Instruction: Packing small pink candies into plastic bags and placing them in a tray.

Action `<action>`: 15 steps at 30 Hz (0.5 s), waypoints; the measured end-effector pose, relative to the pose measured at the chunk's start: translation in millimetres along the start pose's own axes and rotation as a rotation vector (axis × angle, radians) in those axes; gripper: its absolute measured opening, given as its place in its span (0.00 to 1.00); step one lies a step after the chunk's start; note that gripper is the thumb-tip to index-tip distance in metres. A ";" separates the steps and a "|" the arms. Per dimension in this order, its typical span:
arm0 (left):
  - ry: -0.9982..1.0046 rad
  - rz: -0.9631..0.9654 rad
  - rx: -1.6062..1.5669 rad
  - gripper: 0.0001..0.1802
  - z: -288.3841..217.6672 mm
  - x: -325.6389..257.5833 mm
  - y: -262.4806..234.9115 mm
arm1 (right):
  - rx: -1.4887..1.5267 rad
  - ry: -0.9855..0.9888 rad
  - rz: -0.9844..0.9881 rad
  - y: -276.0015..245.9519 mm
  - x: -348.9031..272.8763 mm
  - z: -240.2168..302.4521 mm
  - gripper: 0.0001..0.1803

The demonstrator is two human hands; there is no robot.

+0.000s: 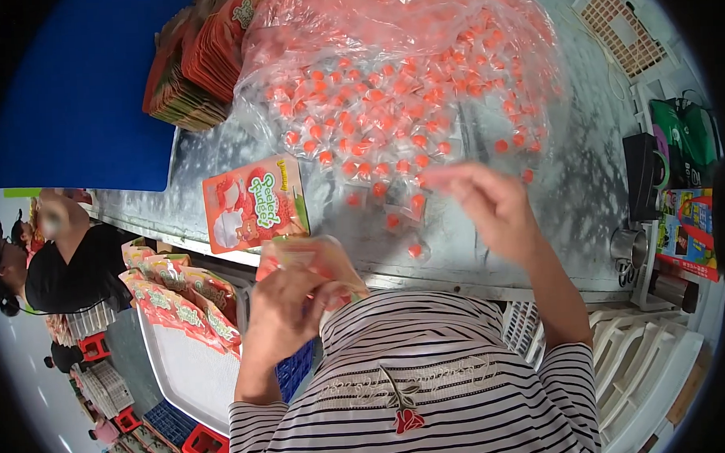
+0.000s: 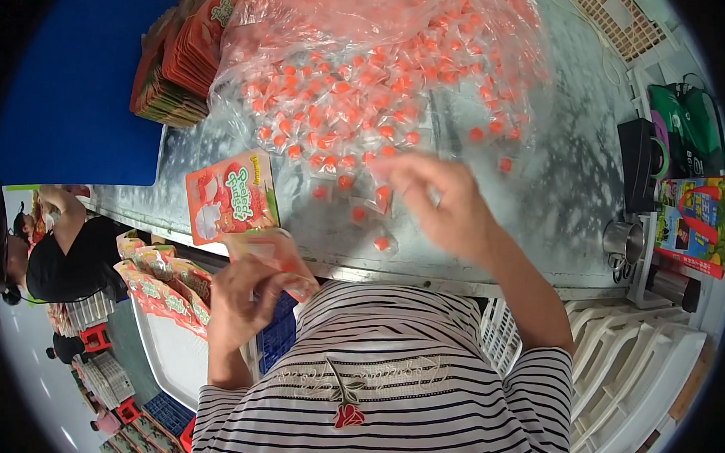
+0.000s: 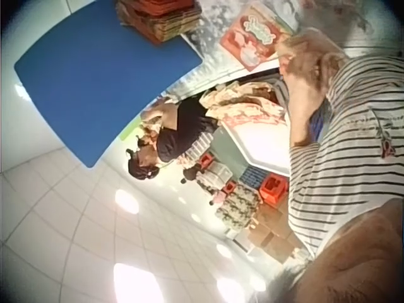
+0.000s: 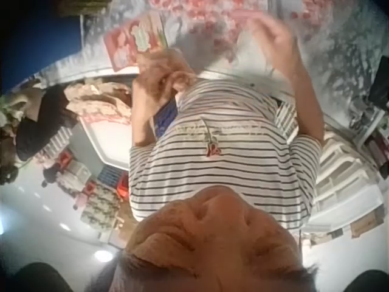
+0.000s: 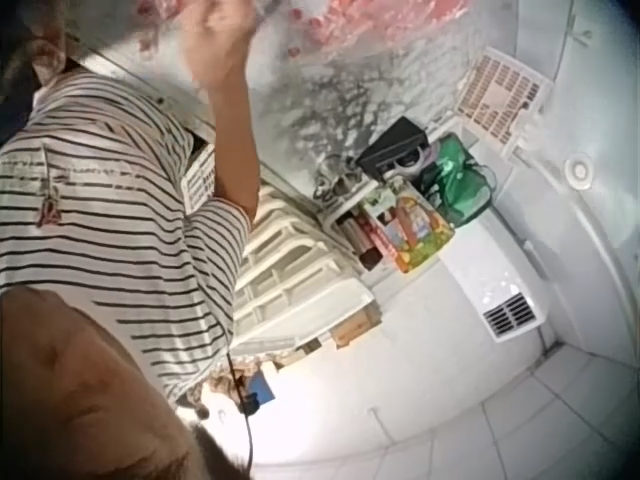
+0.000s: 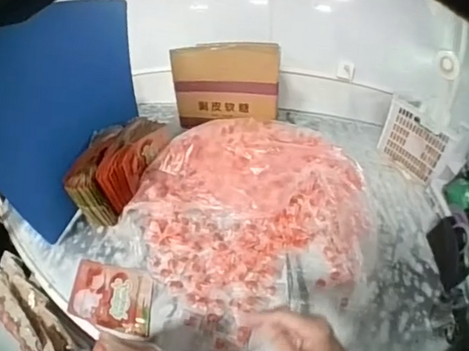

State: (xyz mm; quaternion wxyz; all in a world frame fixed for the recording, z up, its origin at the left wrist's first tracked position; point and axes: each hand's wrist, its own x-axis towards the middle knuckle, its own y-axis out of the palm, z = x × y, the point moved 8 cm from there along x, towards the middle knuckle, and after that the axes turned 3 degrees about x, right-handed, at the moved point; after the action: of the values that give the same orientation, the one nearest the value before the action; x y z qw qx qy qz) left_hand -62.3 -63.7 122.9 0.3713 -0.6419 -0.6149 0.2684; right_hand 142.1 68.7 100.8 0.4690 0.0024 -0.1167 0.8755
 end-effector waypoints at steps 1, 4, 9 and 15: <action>-0.002 -0.001 -0.001 0.05 2.2 -0.4 -0.8 | -0.108 0.128 -0.055 -10.7 1.8 -21.4 0.13; -0.096 -0.063 -0.014 0.05 9.8 2.4 -5.2 | -0.276 -0.048 -0.056 -1.9 -9.6 -57.1 0.13; -0.068 -0.051 -0.094 0.05 7.9 3.3 2.3 | -0.756 -0.232 0.055 45.5 -18.1 -73.9 0.17; -0.084 -0.062 -0.102 0.06 15.1 2.3 6.9 | -0.617 -0.218 0.052 31.2 -34.0 -76.7 0.17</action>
State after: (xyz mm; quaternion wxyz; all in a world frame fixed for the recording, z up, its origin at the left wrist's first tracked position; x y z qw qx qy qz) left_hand -70.1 -59.0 108.9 0.3203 -0.6290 -0.6621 0.2518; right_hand 143.5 40.0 16.0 0.4099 -0.0491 -0.4262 0.8049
